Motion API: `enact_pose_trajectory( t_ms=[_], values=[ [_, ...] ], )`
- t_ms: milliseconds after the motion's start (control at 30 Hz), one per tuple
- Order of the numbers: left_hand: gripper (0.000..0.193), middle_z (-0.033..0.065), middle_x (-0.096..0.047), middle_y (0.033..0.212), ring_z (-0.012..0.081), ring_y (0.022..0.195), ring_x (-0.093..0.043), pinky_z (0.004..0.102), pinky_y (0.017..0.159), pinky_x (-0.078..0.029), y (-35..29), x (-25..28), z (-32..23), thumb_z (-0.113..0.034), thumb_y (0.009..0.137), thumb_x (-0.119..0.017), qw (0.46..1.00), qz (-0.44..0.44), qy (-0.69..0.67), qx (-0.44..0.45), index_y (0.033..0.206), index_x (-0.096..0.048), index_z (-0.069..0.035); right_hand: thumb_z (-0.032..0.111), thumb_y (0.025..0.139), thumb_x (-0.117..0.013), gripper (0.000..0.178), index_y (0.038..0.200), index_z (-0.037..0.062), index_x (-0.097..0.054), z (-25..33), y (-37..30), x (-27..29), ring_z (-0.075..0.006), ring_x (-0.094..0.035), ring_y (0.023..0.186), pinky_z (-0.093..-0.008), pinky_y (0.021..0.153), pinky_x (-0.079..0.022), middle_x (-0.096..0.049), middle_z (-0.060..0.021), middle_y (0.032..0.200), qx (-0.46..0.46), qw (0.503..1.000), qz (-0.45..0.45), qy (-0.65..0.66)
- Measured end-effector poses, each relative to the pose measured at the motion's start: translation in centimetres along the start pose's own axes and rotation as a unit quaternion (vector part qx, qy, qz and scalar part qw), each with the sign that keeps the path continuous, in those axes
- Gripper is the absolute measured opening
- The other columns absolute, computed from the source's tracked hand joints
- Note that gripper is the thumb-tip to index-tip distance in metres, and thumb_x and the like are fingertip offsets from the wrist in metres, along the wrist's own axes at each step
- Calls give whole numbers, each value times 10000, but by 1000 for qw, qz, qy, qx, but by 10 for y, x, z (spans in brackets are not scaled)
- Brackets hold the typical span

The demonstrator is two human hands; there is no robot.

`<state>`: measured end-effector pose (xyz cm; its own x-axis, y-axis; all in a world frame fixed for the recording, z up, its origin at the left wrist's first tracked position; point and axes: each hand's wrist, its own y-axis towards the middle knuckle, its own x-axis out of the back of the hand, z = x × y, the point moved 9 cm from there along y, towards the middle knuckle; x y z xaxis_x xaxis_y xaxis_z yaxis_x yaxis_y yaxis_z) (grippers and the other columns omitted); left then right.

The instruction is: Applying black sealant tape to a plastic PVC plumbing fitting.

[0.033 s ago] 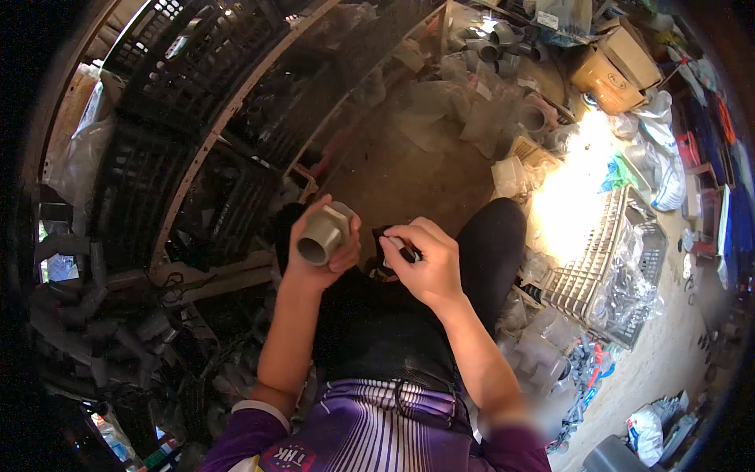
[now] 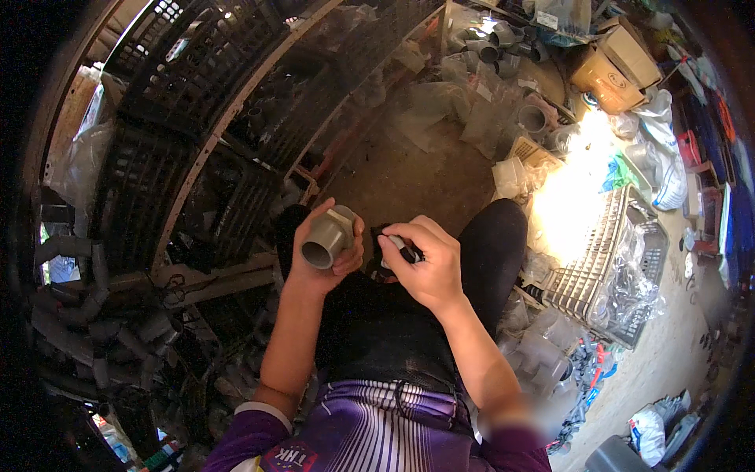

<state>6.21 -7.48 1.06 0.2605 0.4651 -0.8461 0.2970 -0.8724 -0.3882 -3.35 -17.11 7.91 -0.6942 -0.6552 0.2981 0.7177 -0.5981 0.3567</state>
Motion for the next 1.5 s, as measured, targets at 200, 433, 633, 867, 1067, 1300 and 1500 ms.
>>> enact_pose_trajectory(
  t_ms=[200, 433, 633, 867, 1067, 1300, 1500],
  values=[
    [345, 24, -594, 635, 140, 435, -540, 231, 287, -387, -14, 12, 13, -390, 938, -467, 977, -212, 0, -8, 819, -631, -110, 12, 702, -738, 169, 860, 31, -682, 60, 20, -12, -195, -541, 601, -295, 527, -448, -550, -48, 704, 161, 985, 6, -59],
    [392, 37, -550, 570, 142, 392, -479, 252, 295, -330, -14, 43, 10, -416, 948, -437, 976, -217, 8, -32, 845, -593, -71, 46, 656, -725, 281, 932, 68, -678, 47, -14, -26, -177, -523, 653, -299, 544, -467, -497, -24, 751, 240, 936, 116, -229],
    [541, 67, -443, 452, 156, 310, -350, 258, 319, -291, -15, 7, -18, -464, 958, -370, 982, -175, 51, -50, 848, -553, 33, 3, 687, -728, 211, 888, 56, -690, 10, -23, -19, -182, -567, 653, -300, 556, -469, -551, -39, 729, 165, 971, 87, -150],
    [389, 58, -598, 711, 178, 578, -582, 297, 474, -458, -16, 24, 3, -425, 928, -494, 972, -227, 31, -56, 890, -612, -56, 41, 788, -728, 128, 915, 42, -711, 33, 16, -13, -156, -606, 741, -260, 693, -473, -574, -117, 1062, 10, 997, 41, 61],
    [336, 56, -609, 855, 166, 779, -616, 320, 659, -501, -21, 35, -2, -407, 918, -549, 959, -238, 109, -103, 957, -597, -77, 81, 791, -731, 162, 921, 12, -663, 7, 19, -38, -187, -614, 732, -302, 658, -475, -621, -81, 805, -135, 977, 115, 115],
    [377, 64, -615, 798, 148, 663, -609, 294, 555, -493, -30, 44, -5, -418, 936, -516, 946, -289, 88, -115, 919, -599, -51, 100, 780, -730, 156, 861, 15, -627, 17, 20, -37, -273, -614, 726, -337, 657, -480, -596, -110, 785, -9, 980, 198, 5],
    [532, 48, -562, 583, 145, 389, -507, 253, 333, -384, -19, 11, -25, -457, 965, -392, 967, -218, 78, -107, 802, -595, 7, 35, 762, -715, 102, 839, 3, -658, -17, -8, -27, -274, -637, 747, -336, 664, -497, -628, -109, 825, -39, 989, 141, -30]
  ],
)
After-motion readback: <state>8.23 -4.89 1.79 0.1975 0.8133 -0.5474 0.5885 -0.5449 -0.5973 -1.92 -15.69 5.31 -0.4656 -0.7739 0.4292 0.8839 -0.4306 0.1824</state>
